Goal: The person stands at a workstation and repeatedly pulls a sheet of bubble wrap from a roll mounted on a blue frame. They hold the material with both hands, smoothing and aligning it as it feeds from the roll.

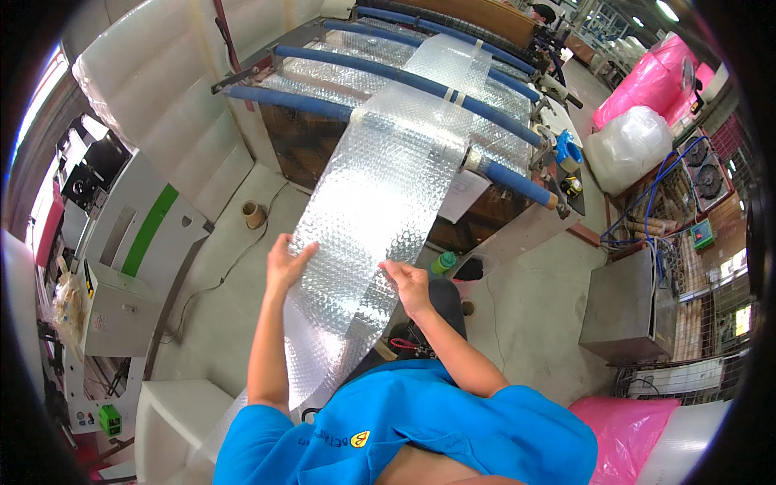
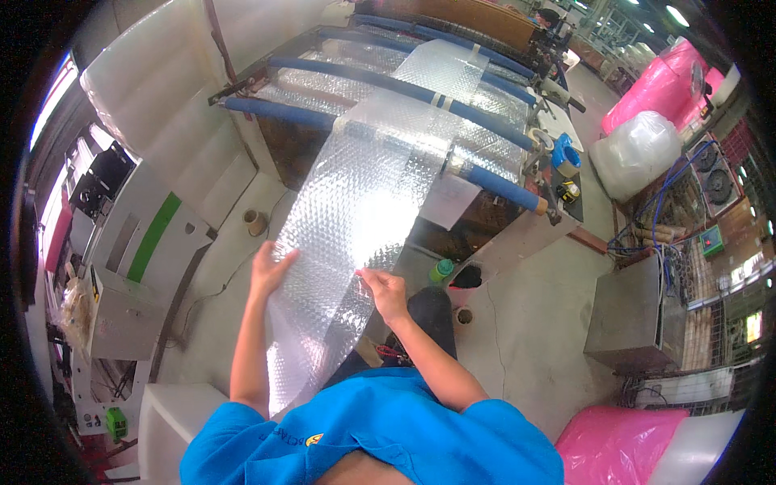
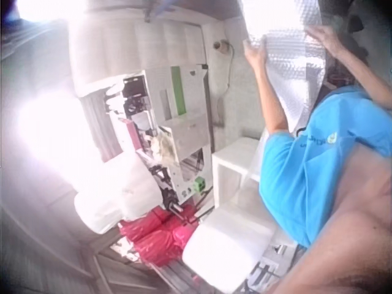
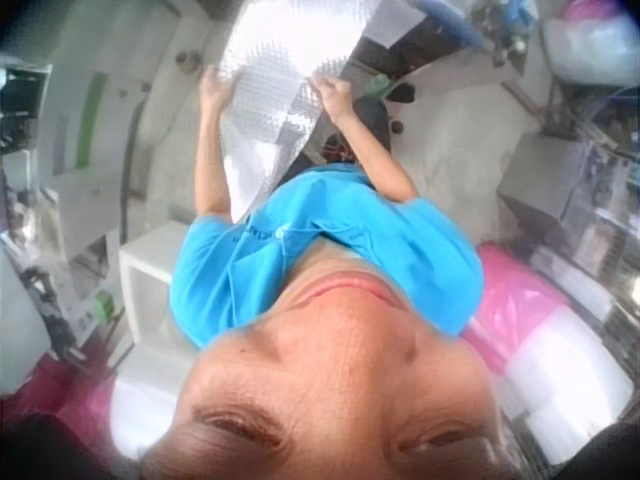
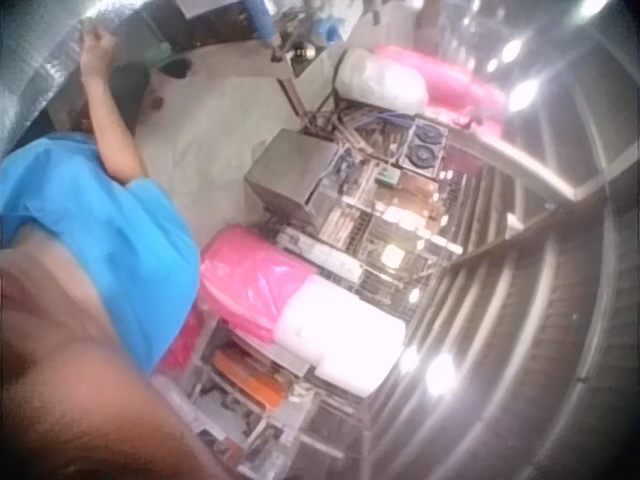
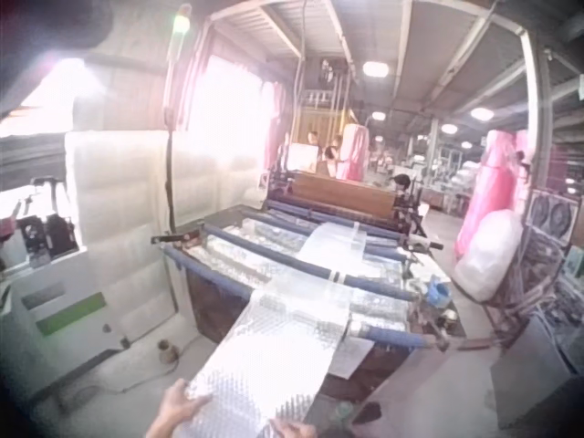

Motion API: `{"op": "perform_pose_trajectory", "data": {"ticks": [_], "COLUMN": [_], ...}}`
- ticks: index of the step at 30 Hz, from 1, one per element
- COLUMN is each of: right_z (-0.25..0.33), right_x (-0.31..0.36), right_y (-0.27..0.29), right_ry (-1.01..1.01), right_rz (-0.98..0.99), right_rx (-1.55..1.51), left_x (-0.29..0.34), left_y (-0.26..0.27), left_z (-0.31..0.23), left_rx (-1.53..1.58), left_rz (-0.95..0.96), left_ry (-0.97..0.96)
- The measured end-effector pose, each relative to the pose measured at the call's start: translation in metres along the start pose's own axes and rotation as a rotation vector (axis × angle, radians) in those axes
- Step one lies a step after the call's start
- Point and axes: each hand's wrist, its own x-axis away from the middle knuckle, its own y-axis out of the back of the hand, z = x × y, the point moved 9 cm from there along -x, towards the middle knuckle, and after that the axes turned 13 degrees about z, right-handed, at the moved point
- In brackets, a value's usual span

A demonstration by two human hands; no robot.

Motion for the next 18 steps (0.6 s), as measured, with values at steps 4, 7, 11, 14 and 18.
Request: {"op": "perform_pose_trajectory", "data": {"ticks": [4,7,11,14,18], "right_z": [0.028,0.024,-0.002,0.003,-0.002], "right_x": [0.017,0.03,0.022,0.025,0.024], "right_y": [-0.017,-0.022,-0.032,-0.035,-0.03], "right_ry": [0.045,0.042,-0.151,-0.157,-0.094], "right_rz": [-0.035,-0.231,-0.092,-0.081,-0.059], "right_rx": [-0.201,-0.179,-0.116,-0.093,-0.119], "left_x": [0.023,0.025,0.022,0.019,0.017], "left_y": [0.03,0.018,0.0,-0.003,-0.006], "left_z": [-0.036,-0.036,-0.014,-0.007,0.0], "left_rx": [0.056,0.105,0.02,0.039,0.236], "left_rz": [-0.055,-0.032,0.022,0.056,0.118], "left_ry": [-0.061,-0.066,-0.02,-0.046,0.046]}}
